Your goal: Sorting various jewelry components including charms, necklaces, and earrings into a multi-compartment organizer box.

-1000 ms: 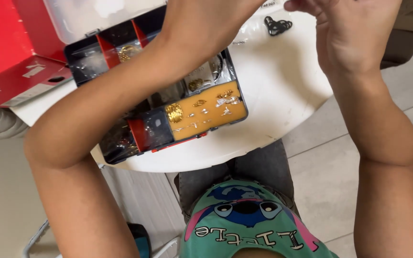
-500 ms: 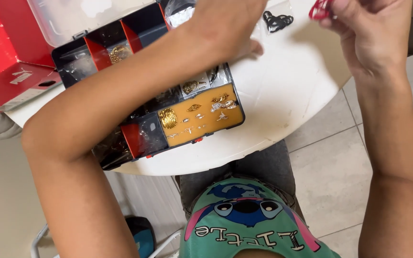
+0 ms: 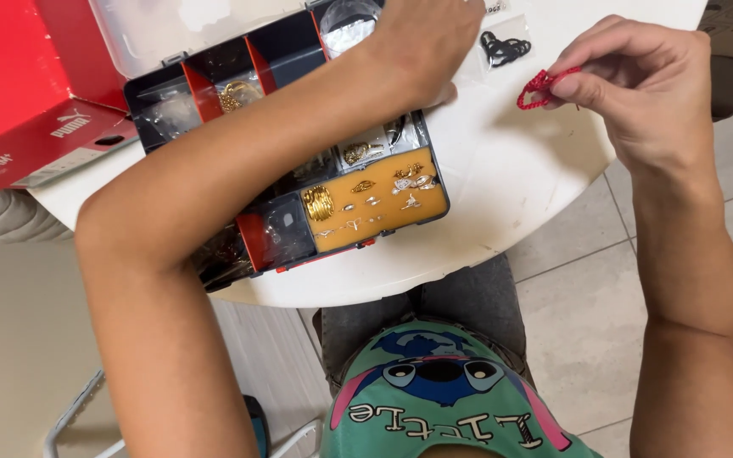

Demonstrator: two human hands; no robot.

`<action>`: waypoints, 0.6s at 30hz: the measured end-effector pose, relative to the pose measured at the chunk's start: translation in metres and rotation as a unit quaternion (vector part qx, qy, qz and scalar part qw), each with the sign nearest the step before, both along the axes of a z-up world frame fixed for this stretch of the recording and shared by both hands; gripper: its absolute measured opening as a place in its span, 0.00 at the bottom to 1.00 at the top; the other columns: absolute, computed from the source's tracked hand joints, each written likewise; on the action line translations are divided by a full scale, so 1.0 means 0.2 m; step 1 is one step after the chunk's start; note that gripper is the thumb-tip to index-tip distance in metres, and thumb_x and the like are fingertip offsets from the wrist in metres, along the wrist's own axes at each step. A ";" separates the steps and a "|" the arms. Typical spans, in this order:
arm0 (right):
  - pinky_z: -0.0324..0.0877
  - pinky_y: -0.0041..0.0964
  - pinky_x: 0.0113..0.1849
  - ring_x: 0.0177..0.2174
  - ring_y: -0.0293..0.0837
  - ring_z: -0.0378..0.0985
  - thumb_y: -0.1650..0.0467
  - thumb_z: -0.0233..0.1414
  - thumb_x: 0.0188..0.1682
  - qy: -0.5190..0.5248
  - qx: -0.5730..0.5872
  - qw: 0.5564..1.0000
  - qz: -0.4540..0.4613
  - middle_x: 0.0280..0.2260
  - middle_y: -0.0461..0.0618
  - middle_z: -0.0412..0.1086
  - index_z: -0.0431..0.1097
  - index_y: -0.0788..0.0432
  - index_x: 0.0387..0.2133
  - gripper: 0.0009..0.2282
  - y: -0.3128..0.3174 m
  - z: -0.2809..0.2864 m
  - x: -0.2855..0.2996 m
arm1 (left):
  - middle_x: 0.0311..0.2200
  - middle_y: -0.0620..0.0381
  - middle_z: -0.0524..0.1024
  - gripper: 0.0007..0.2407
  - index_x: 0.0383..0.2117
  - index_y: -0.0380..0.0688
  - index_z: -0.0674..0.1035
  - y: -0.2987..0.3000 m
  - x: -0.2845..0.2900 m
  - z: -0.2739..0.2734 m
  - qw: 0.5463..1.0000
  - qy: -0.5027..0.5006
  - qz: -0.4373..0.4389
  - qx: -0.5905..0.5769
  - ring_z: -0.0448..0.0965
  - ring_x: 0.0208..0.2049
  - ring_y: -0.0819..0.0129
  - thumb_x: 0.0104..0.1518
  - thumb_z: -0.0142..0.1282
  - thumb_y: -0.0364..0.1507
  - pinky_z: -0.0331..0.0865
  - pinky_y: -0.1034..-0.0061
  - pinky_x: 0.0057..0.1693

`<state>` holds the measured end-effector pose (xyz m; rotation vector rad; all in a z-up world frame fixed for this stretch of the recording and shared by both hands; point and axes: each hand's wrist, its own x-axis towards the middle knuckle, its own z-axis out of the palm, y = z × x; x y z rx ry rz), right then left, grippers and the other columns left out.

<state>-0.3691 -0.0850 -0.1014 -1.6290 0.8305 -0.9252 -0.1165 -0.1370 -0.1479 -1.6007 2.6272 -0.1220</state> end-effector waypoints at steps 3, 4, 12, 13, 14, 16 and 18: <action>0.75 0.27 0.44 0.40 0.44 0.76 0.76 0.62 0.56 0.012 -0.033 0.999 0.005 0.41 0.59 0.71 0.71 0.72 0.42 0.09 0.02 0.04 -0.02 | 0.12 0.66 0.69 0.12 0.13 0.58 0.74 -0.06 0.01 -0.07 0.991 0.031 -0.056 -0.121 0.69 0.16 0.63 0.35 0.58 0.17 0.55 0.63 0.18; 0.76 0.29 0.45 0.40 0.46 0.77 0.78 0.62 0.56 0.020 -0.051 0.998 0.006 0.41 0.61 0.71 0.71 0.73 0.43 0.08 0.04 0.06 -0.02 | 0.18 0.59 0.74 0.07 0.19 0.53 0.77 -0.05 0.04 -0.01 0.989 0.131 -0.040 -0.048 0.74 0.20 0.56 0.41 0.59 0.20 0.60 0.59 0.22; 0.76 0.44 0.49 0.44 0.56 0.77 0.84 0.67 0.57 0.133 -0.404 0.905 0.012 0.45 0.69 0.72 0.79 0.73 0.39 0.04 0.16 0.30 0.24 | 0.30 0.68 0.79 0.02 0.32 0.55 0.75 0.26 0.27 0.56 0.878 0.478 0.017 0.032 0.81 0.25 0.80 0.60 0.57 0.30 0.68 0.78 0.35; 0.77 0.43 0.46 0.41 0.54 0.81 0.84 0.65 0.59 0.148 -0.464 0.873 0.012 0.49 0.68 0.71 0.79 0.71 0.39 0.03 0.17 0.30 0.28 | 0.32 0.65 0.80 0.03 0.35 0.50 0.75 0.30 0.28 0.59 0.877 0.480 0.001 -0.014 0.83 0.26 0.77 0.60 0.58 0.29 0.70 0.76 0.36; 0.78 0.42 0.43 0.39 0.52 0.85 0.84 0.64 0.60 0.162 -0.521 0.838 0.012 0.54 0.68 0.71 0.78 0.70 0.38 0.03 0.17 0.30 0.31 | 0.34 0.61 0.80 0.05 0.38 0.46 0.75 0.33 0.28 0.61 0.875 0.480 -0.015 -0.059 0.86 0.27 0.73 0.60 0.59 0.27 0.73 0.74 0.37; 0.76 0.39 0.39 0.38 0.50 0.86 0.82 0.63 0.62 0.177 -0.556 0.812 0.015 0.56 0.65 0.72 0.78 0.67 0.38 0.04 0.19 0.34 0.36 | 0.35 0.61 0.79 0.09 0.38 0.47 0.72 0.42 0.30 0.67 0.884 0.459 -0.028 -0.086 0.85 0.26 0.72 0.57 0.61 0.24 0.71 0.72 0.37; 0.75 0.36 0.35 0.38 0.48 0.87 0.81 0.62 0.63 0.193 -0.586 0.787 0.021 0.59 0.62 0.73 0.77 0.64 0.37 0.05 0.20 0.38 0.39 | 0.35 0.60 0.77 0.14 0.38 0.48 0.69 0.51 0.31 0.71 0.891 0.439 -0.039 -0.109 0.83 0.24 0.71 0.54 0.64 0.20 0.69 0.69 0.36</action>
